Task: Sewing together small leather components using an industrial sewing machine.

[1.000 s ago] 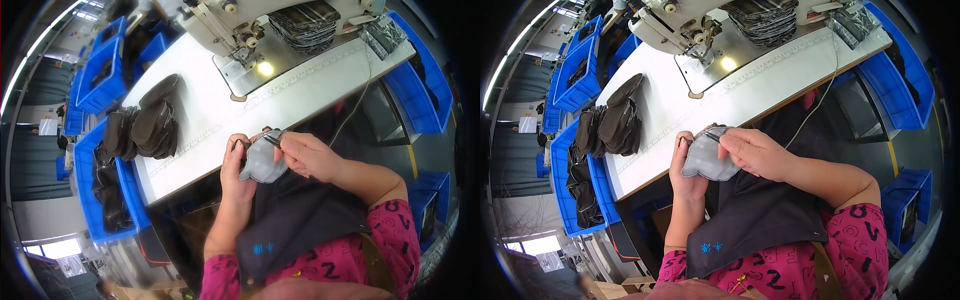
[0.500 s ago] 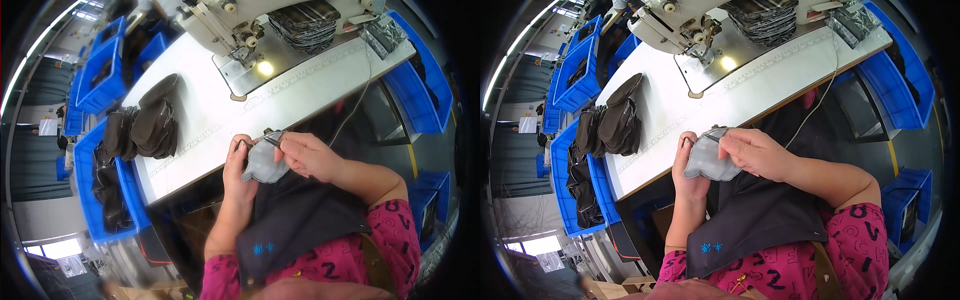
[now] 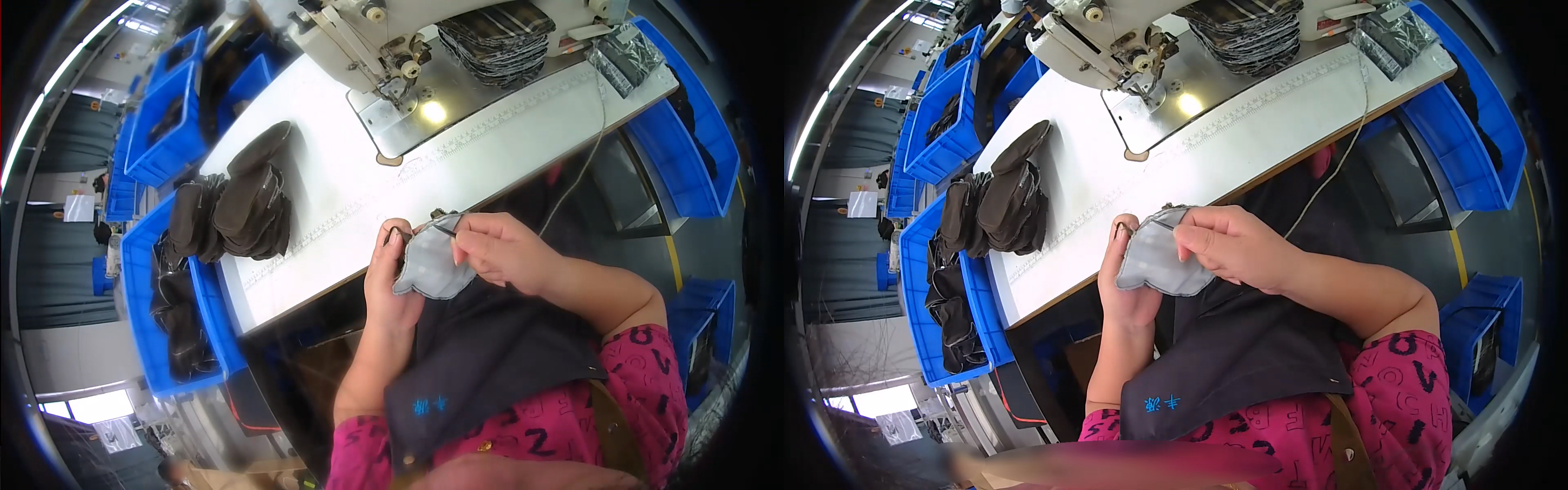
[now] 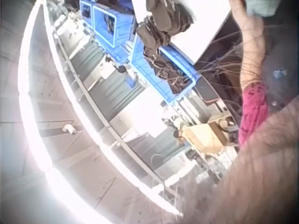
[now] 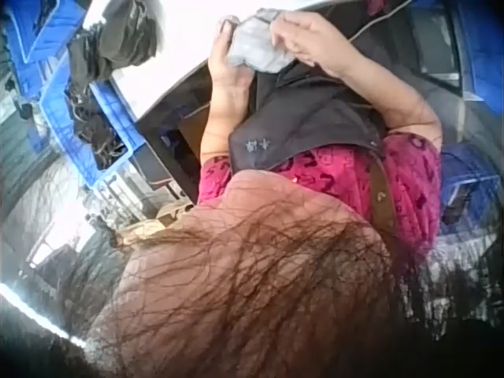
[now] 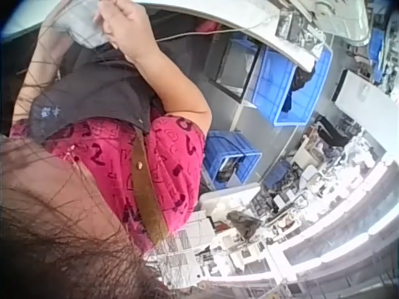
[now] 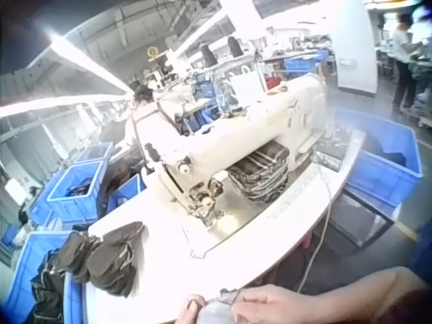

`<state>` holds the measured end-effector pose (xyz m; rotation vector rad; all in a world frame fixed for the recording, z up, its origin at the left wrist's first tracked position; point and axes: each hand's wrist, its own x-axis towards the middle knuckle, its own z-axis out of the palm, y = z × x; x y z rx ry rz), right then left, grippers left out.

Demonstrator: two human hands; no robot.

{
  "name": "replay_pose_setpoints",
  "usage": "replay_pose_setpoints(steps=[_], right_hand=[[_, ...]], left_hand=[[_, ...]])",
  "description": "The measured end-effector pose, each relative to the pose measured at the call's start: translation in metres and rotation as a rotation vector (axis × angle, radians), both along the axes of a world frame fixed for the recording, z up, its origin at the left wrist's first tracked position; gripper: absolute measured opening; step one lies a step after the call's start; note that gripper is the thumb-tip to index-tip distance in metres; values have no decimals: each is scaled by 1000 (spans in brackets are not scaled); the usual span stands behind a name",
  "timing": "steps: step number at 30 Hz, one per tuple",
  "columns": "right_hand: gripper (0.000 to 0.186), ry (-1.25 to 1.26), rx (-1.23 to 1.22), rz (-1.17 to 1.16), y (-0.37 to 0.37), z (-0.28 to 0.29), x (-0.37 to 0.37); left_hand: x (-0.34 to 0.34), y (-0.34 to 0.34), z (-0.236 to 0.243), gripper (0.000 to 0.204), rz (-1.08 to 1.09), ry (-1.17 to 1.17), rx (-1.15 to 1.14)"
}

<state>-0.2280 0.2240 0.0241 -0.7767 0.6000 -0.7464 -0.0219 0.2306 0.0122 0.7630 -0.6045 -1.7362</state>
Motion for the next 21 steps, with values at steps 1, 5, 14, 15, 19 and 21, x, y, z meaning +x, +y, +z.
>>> replay_pose_setpoints(steps=[1, 5, 14, 15, 19, 21], right_hand=[[28, -11, 19, 9, 0, 1, -1], [30, -8, 9, 35, 1, 5, -1], [31, -2, -27, 55, 1, 5, -1], [31, 3, -34, 54, 1, 5, -1], [31, 4, -26, 52, 1, 3, 0], [31, 3, -31, 49, 1, 3, 0]], left_hand=[[-1, 0, 1, 18, 0, 0, 0], [0, 0, -2, 18, 7, 13, 6], [-1, -1, 3, 18, 2, -3, -25], [-2, -1, 4, 18, 0, -6, -26], [0, -1, 1, 18, -13, -3, -28], [-1, -1, 3, 18, -4, -5, -30]])
